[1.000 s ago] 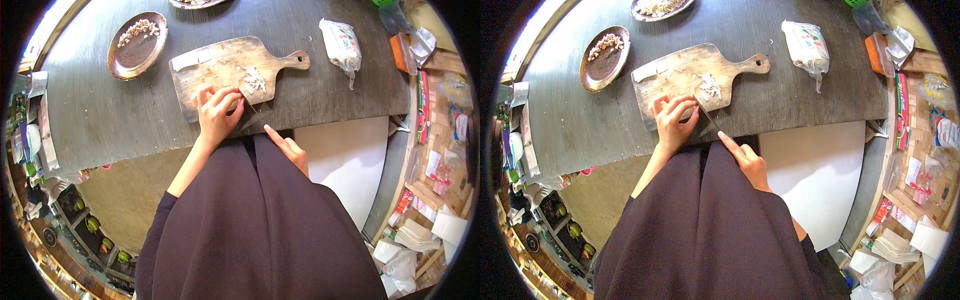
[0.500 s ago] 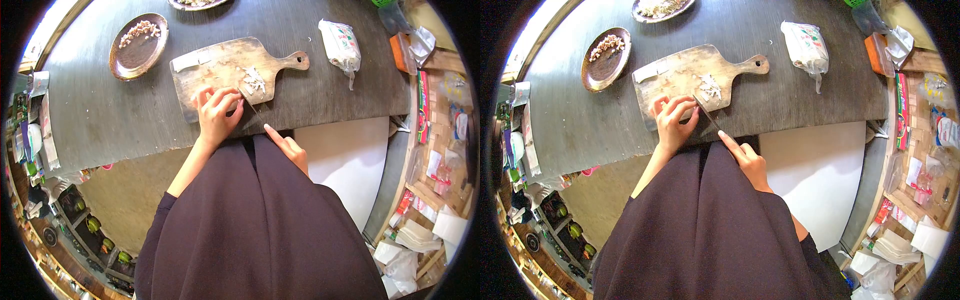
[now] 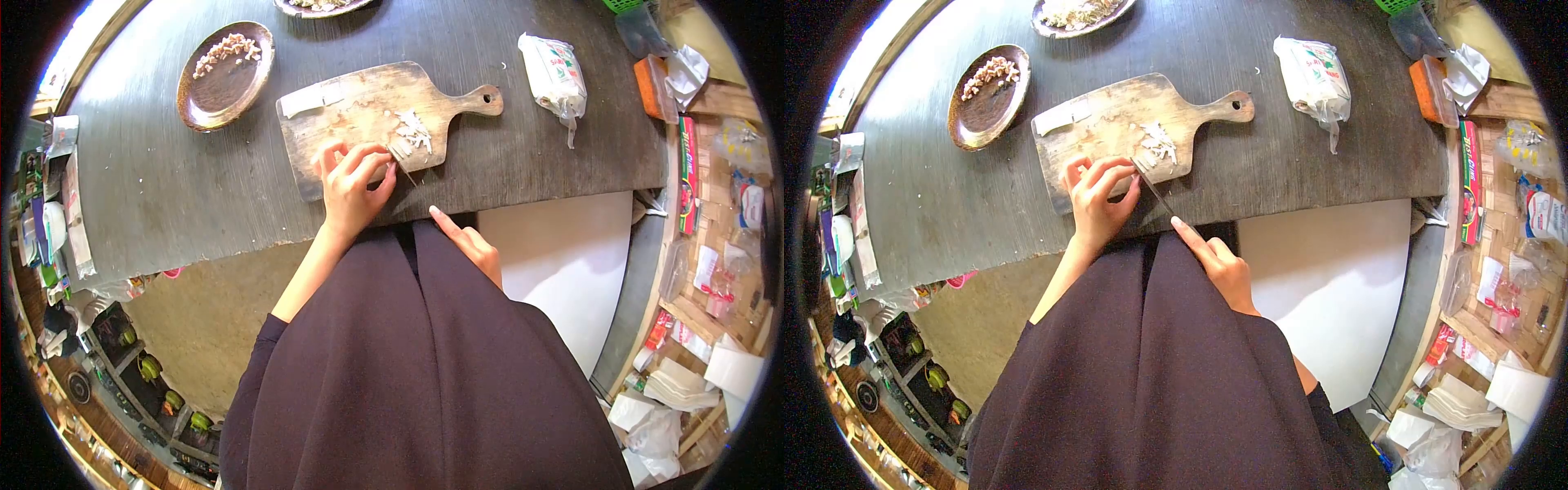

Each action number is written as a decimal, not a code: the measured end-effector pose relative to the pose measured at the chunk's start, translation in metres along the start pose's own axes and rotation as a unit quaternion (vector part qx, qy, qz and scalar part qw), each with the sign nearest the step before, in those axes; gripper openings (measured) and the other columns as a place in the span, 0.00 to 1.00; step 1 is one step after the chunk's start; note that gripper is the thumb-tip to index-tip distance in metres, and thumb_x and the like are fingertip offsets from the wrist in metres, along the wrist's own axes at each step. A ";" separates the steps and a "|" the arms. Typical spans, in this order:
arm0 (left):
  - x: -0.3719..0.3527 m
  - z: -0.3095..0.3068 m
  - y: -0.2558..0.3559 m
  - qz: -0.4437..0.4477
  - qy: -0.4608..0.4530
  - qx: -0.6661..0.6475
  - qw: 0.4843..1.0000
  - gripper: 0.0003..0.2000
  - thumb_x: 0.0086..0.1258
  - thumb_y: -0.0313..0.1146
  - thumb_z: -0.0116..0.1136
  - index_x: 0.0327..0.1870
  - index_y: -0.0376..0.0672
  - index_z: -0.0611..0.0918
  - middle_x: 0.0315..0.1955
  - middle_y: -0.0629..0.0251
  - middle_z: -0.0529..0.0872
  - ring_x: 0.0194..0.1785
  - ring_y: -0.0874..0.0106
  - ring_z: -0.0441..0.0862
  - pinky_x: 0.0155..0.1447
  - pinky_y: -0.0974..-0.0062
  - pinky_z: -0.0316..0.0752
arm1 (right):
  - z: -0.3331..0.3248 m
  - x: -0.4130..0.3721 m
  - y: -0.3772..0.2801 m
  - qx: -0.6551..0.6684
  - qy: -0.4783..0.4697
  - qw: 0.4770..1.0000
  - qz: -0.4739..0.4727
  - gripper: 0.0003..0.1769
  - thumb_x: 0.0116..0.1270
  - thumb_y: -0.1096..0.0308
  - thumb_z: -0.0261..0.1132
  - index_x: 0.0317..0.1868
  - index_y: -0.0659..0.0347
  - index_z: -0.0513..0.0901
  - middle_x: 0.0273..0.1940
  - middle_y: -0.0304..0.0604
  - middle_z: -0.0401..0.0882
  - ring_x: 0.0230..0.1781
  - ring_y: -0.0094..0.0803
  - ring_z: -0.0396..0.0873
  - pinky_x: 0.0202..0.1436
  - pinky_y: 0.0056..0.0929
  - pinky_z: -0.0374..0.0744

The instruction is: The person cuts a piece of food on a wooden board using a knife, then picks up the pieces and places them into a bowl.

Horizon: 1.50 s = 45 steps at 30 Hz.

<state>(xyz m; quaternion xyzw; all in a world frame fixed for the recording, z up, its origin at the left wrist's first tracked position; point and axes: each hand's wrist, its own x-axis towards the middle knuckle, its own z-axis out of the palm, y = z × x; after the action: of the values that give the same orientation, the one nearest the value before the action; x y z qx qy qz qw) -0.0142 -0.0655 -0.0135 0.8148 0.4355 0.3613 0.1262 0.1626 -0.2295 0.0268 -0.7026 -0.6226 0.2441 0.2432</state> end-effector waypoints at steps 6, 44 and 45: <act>0.001 0.000 0.001 -0.001 0.004 -0.004 1.000 0.11 0.54 0.28 0.76 0.38 0.54 0.89 0.44 0.80 0.91 0.51 0.66 0.75 0.61 0.65 0.63 | -0.001 0.001 -0.001 0.015 0.008 1.000 -0.014 0.38 0.66 0.71 0.68 0.76 0.32 0.77 0.27 0.40 0.66 0.22 0.37 0.79 0.30 0.39 0.80; -0.001 0.000 0.001 -0.008 0.003 0.005 1.000 0.10 0.54 0.30 0.76 0.37 0.54 0.89 0.45 0.79 0.91 0.53 0.64 0.75 0.63 0.63 0.62 | 0.008 0.000 0.004 0.015 0.004 1.000 -0.005 0.38 0.66 0.72 0.67 0.76 0.31 0.77 0.28 0.40 0.68 0.23 0.40 0.79 0.31 0.41 0.80; -0.001 0.000 0.000 -0.009 0.005 0.004 1.000 0.10 0.54 0.30 0.76 0.37 0.54 0.89 0.45 0.79 0.91 0.53 0.64 0.75 0.63 0.63 0.62 | 0.010 -0.001 0.006 0.000 0.003 1.000 -0.008 0.38 0.66 0.72 0.67 0.76 0.30 0.77 0.28 0.40 0.68 0.22 0.41 0.79 0.31 0.42 0.80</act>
<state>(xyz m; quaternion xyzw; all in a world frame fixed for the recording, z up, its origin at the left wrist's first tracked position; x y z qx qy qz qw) -0.0144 -0.0664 -0.0138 0.8098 0.4444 0.3625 0.1243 0.1601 -0.2304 0.0152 -0.6985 -0.6276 0.2394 0.2469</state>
